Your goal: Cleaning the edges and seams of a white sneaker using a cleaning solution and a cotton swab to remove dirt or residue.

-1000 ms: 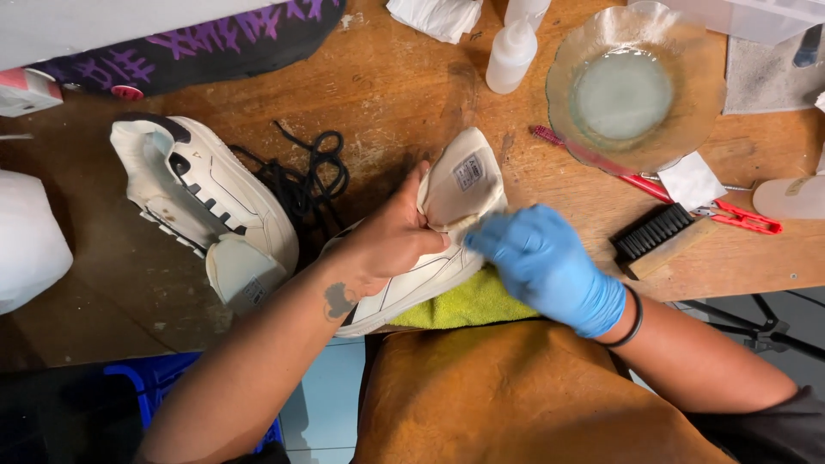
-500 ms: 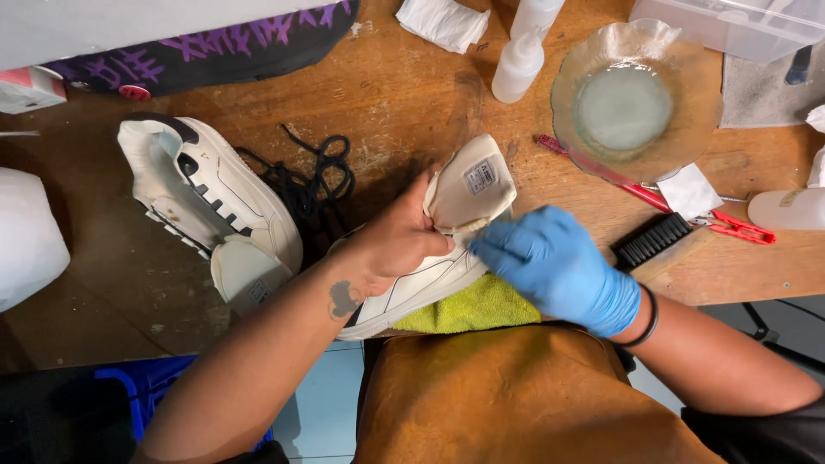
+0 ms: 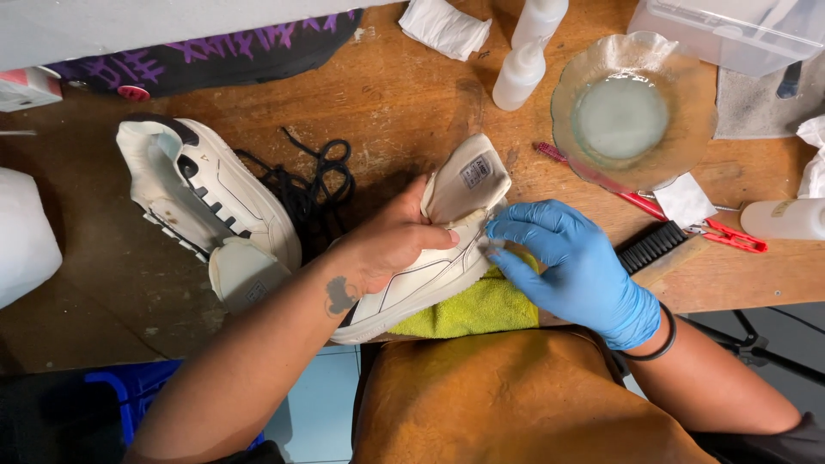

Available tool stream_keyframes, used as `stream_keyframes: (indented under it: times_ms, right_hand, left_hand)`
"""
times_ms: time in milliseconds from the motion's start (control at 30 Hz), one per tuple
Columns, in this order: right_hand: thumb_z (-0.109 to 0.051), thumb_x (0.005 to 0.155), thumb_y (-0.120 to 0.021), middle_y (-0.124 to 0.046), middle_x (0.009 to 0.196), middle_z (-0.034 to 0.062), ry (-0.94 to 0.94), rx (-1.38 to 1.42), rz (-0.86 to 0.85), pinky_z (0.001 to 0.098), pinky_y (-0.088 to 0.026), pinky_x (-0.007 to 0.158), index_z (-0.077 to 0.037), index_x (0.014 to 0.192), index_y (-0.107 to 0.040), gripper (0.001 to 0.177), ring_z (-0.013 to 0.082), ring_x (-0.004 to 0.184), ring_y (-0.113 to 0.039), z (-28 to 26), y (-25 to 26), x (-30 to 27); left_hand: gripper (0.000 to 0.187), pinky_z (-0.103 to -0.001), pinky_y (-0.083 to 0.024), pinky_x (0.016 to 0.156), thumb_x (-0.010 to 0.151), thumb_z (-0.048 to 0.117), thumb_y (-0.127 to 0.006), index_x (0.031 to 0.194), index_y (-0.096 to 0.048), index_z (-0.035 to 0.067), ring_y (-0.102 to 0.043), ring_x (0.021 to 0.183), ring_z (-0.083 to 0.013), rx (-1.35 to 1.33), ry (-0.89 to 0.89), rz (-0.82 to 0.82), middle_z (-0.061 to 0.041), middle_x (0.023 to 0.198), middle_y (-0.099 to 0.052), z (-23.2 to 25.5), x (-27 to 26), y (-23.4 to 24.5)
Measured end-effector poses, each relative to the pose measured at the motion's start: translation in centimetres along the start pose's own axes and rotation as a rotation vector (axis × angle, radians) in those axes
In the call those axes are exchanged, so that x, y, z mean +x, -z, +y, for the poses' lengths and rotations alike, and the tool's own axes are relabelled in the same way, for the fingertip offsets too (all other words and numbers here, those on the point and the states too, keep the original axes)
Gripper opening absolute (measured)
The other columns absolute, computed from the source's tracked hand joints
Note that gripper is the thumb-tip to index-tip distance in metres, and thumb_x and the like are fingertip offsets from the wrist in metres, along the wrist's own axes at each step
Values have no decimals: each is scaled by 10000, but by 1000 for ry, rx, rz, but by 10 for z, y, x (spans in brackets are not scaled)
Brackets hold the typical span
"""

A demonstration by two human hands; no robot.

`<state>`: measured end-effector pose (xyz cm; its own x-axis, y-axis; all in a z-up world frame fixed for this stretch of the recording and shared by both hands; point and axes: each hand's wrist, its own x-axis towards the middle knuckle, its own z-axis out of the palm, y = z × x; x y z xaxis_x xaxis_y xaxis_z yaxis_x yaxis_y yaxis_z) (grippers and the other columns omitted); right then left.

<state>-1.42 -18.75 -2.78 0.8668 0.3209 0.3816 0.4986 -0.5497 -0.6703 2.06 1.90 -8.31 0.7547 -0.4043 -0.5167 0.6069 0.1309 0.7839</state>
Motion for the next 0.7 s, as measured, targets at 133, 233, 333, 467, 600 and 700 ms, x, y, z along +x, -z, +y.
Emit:
stream_keyframes:
  times_ms: [133, 233, 333, 467, 600, 700]
  right_hand:
    - [-41, 828, -722, -695, 930, 84, -63, -49, -5, 422, -567, 663, -112, 1036, -706, 221, 310, 820, -670, 8, -6, -3]
    - [-69, 827, -753, -693, 930, 70, -121, -64, -4, 375, -557, 681, -114, 1021, -728, 201, 272, 832, -674, 5, -4, -3]
    - [-91, 842, -747, -699, 951, 50, -206, -3, -13, 347, -557, 682, -133, 981, -749, 145, 254, 854, -685, 6, -5, -2]
    - [-57, 816, -765, -686, 776, 56, -595, 407, 26, 301, -537, 698, -105, 981, -742, 174, 130, 727, -611, 5, -9, 2]
    - [-27, 820, -733, -738, 919, 109, -843, 679, 94, 307, -546, 794, -56, 1031, -721, 213, 142, 837, -663, 9, -10, 3]
    - [-10, 842, -698, -737, 948, 122, -889, 770, 118, 284, -539, 786, -37, 1040, -702, 200, 171, 870, -685, 22, -14, -5]
  left_hand:
    - [731, -391, -478, 998, 722, -61, -667, 1392, -469, 152, -599, 1149, -204, -20, -5, 3, -66, 1249, -649, 1, 1, 1]
    - [673, -374, -431, 1035, 753, -8, -698, 1371, -477, 139, -556, 1145, -156, -24, -22, -11, -18, 1229, -628, 5, -2, -1]
    - [636, -366, -409, 1054, 792, 14, -679, 1375, -474, 162, -529, 1180, -141, -12, -20, -9, 7, 1257, -611, 2, -1, 2]
    - [621, -373, -377, 1079, 808, 34, -676, 1381, -465, 143, -498, 1197, -154, -11, -12, -6, -1, 1273, -585, 4, -1, 2]
    - [609, -358, -350, 1082, 809, 54, -682, 1373, -470, 142, -494, 1182, -156, -15, 1, -2, 3, 1247, -585, 6, -2, 3]
    - [585, -351, -352, 1073, 808, 57, -682, 1351, -484, 146, -497, 1171, -151, -20, 1, 3, 9, 1226, -592, 11, -7, -2]
